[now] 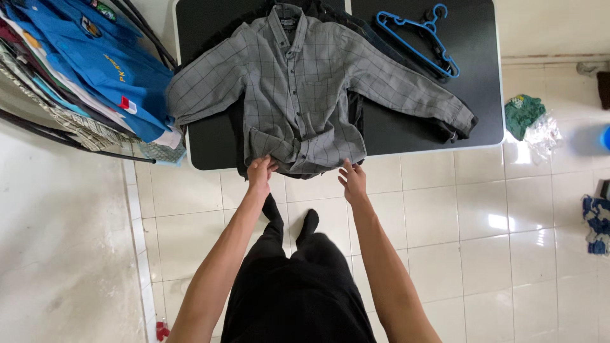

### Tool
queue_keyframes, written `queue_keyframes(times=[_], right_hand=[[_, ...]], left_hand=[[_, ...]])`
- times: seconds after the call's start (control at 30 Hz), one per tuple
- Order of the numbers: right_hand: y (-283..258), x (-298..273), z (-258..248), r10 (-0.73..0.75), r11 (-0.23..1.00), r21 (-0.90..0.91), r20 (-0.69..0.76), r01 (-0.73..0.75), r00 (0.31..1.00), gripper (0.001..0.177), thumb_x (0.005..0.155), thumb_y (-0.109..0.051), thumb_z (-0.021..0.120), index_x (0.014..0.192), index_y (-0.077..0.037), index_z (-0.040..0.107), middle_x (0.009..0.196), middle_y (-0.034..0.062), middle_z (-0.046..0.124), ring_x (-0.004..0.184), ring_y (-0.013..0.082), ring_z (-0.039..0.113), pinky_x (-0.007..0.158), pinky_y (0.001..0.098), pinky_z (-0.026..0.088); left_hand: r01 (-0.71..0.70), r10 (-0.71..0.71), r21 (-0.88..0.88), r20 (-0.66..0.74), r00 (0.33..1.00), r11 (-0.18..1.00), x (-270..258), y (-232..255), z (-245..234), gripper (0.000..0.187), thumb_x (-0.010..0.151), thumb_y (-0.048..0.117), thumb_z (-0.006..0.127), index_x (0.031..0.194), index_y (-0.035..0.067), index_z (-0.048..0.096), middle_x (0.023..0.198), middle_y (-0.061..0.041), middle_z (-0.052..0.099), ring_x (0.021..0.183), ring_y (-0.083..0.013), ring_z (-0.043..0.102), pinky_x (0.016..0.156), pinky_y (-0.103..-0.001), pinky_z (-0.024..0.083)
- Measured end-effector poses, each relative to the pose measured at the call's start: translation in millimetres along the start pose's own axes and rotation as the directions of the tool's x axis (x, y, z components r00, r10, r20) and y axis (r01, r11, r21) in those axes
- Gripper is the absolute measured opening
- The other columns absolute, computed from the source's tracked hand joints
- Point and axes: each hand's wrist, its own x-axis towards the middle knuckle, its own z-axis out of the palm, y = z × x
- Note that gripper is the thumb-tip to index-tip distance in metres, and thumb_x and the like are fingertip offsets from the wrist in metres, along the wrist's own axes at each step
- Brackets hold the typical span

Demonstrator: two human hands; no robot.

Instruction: The person buttons a blue short-sleeved shirt, then places it on a clothes rack. Next, they button a gray long-sleeved shirt and hang it on the rack. Finally, they place a black shirt onto a blue hanger.

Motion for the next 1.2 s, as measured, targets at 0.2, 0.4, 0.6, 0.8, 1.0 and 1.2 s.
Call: queue_keyframes(times=[0.2, 0.4, 0.6, 0.8, 1.0, 1.2], right_hand=[[-9, 11, -3, -0.025, 0.986, 0.168, 0.000, 0.025, 1.000, 0.015, 0.094, -0.020, 0.072, 0.102, -0.014, 0.061, 0.102, -0.0029, 0.061, 0.092, 0.0143, 0.056, 0.082, 0.0349, 0.048], [-23, -2, -21, -0.179, 0.945, 0.295, 0.111, 0.140, 0.977, 0.016, 0.093, -0.004, 0.071, 0.096, -0.007, 0.056, 0.102, 0.0083, 0.065, 0.095, 0.0194, 0.063, 0.089, 0.0409, 0.057], [-34, -28, -20, -0.148, 0.987, -0.041, 0.116, 0.153, 0.982, 0.030, 0.092, -0.008, 0.072, 0.116, -0.004, 0.054, 0.108, 0.0182, 0.066, 0.094, 0.0194, 0.062, 0.084, 0.0400, 0.050], [-40, -32, -34, -0.055, 0.986, -0.135, 0.263, 0.094, 0.963, 0.044, 0.096, -0.021, 0.071, 0.129, 0.008, 0.061, 0.119, 0.0172, 0.067, 0.102, 0.0222, 0.060, 0.090, 0.0424, 0.049], [-43, -40, -49, -0.385, 0.684, -0.633, 0.110, 0.363, 0.916, 0.042, 0.092, -0.030, 0.078, 0.109, 0.006, 0.066, 0.106, 0.0116, 0.068, 0.104, 0.0185, 0.061, 0.094, 0.0368, 0.048], [-44, -47, -53, -0.343, 0.709, -0.669, -0.054, 0.221, 0.938, 0.047, 0.102, -0.033, 0.075, 0.105, 0.013, 0.063, 0.086, 0.0126, 0.057, 0.078, 0.0195, 0.050, 0.070, 0.0363, 0.046]], left_hand=[[0.025, -0.029, -0.025, -0.179, 0.983, 0.999, -15, 1, -17, 0.010, 0.088, 0.009, 0.070, 0.090, 0.011, 0.060, 0.093, -0.003, 0.066, 0.079, -0.0138, 0.070, 0.059, -0.024, 0.040], [-0.104, 0.050, -0.252, -0.211, 0.976, 0.962, -34, -15, -36, 0.025, 0.086, 0.001, 0.079, 0.088, 0.011, 0.056, 0.089, -0.004, 0.054, 0.077, -0.0180, 0.051, 0.072, -0.035, 0.042], [0.117, -0.137, -0.214, -0.077, 0.988, 0.970, -71, -20, -43, 0.029, 0.082, 0.003, 0.073, 0.109, 0.001, 0.063, 0.110, -0.009, 0.065, 0.099, -0.0228, 0.063, 0.085, -0.038, 0.050], [0.248, -0.250, -0.088, -0.011, 0.968, 0.965, -110, -12, -46, 0.057, 0.087, 0.016, 0.072, 0.136, -0.007, 0.054, 0.127, -0.016, 0.066, 0.115, -0.0260, 0.063, 0.091, -0.041, 0.050], [-0.004, 0.028, -0.269, 0.086, 0.996, 0.963, -124, -1, -54, 0.060, 0.089, 0.005, 0.076, 0.143, 0.000, 0.051, 0.136, -0.014, 0.060, 0.123, -0.0247, 0.057, 0.099, -0.036, 0.047], [-0.051, 0.055, -0.273, 0.007, 0.998, 0.961, -114, 2, -71, 0.078, 0.083, 0.003, 0.077, 0.146, 0.008, 0.032, 0.150, -0.015, 0.044, 0.134, -0.0252, 0.053, 0.114, -0.038, 0.046]])
